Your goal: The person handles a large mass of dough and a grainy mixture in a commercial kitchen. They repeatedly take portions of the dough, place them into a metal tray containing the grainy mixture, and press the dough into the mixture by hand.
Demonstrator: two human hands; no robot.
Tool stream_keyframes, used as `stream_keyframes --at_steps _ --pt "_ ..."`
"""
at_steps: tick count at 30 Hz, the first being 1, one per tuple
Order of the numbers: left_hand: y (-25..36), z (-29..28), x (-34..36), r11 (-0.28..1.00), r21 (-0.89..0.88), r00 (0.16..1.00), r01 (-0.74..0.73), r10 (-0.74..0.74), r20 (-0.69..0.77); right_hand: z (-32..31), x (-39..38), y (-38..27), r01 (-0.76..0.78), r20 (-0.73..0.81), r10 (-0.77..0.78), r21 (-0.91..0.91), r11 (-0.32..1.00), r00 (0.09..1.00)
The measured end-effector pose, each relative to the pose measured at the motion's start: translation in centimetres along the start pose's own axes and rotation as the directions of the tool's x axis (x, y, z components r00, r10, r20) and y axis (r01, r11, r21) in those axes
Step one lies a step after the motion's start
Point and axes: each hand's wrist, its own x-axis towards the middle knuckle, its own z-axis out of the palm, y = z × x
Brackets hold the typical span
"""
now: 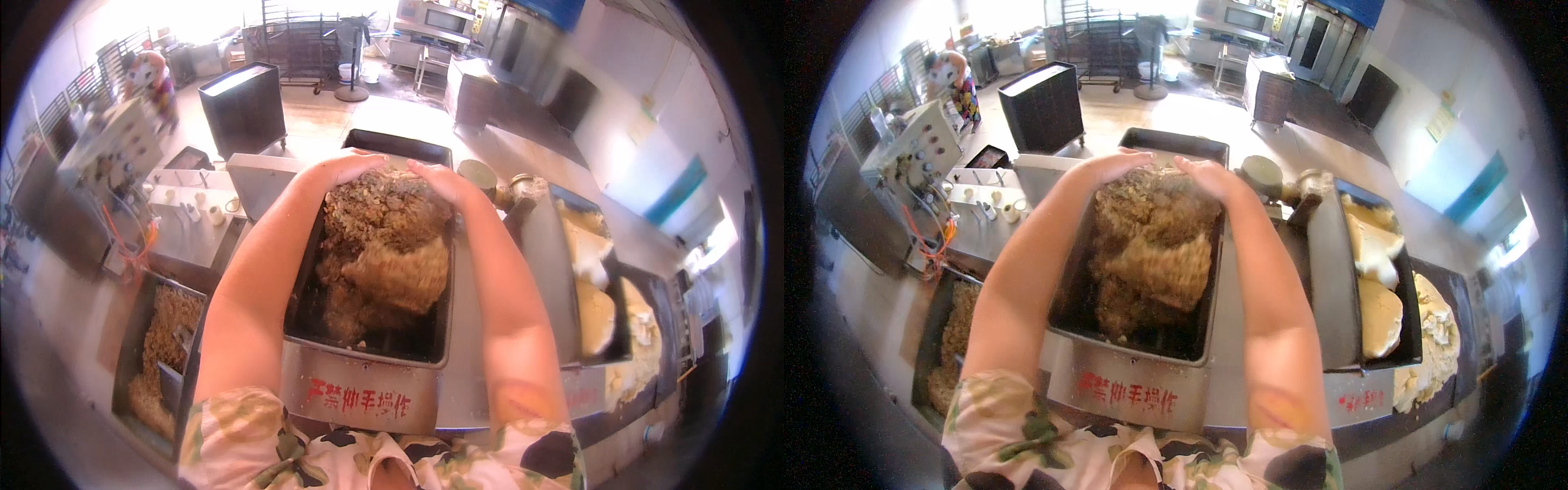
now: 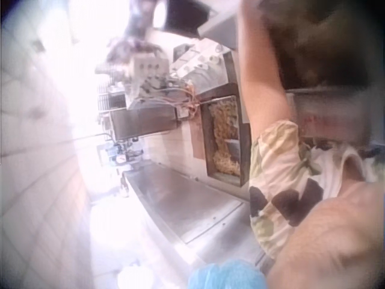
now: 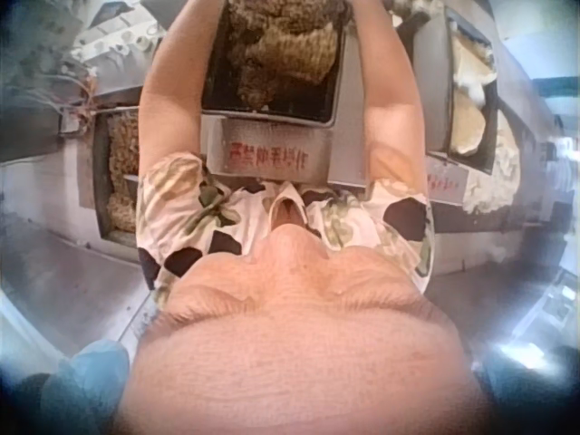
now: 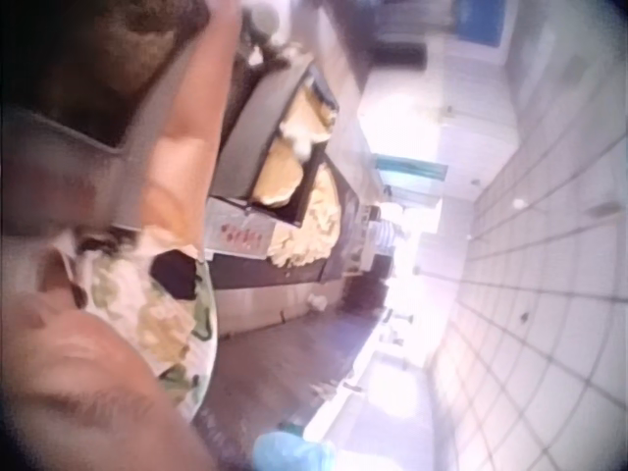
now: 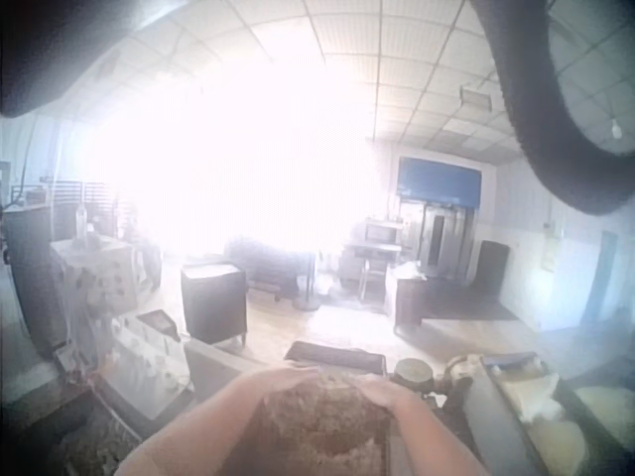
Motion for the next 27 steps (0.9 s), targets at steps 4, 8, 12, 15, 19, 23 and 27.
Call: stream_keyframes --at_steps 4,8,12,15,19,23,27 --pt "0.9 1.2 -3.3 0.998 0.036 0.998 -0.059 0.059 0.019 0.7 -3.9 -1.4 0.071 0.019 -0.071 -0.024 0.997 0.997" --pt "-0.5 3.3 -6.8 0.949 0.250 0.976 -0.193 0.211 -0.045 2.7 -8.0 -0.7 0.322 -0.041 -0.338 -0.219 0.921 0.940" --pt "-3.9 7.4 -15.6 0.696 0.588 0.823 -0.413 0.562 -0.087 6.5 -16.1 -0.5 0.480 0.026 -0.614 -0.650 0.589 0.789" --pt "-2.9 9.4 -22.2 0.692 0.573 0.877 -0.439 0.470 0.104 9.6 -22.3 0.0 0.588 0.129 -0.708 -0.669 0.455 0.695" --pt "-3.2 10.4 -23.0 0.796 0.429 0.771 -0.427 0.568 -0.287 9.0 -24.6 -1.6 0.741 -0.017 -0.769 -0.255 0.621 0.639" --pt "-0.4 12.0 -21.2 0.876 0.235 0.685 -0.422 0.478 -0.550 9.8 -22.8 -1.0 0.657 -0.146 -0.745 -0.385 0.649 0.651" --pt "-1.2 13.4 -19.4 0.840 0.297 0.627 -0.454 0.538 -0.564 10.8 -22.2 0.7 0.667 -0.487 -0.701 -0.280 0.691 0.521"
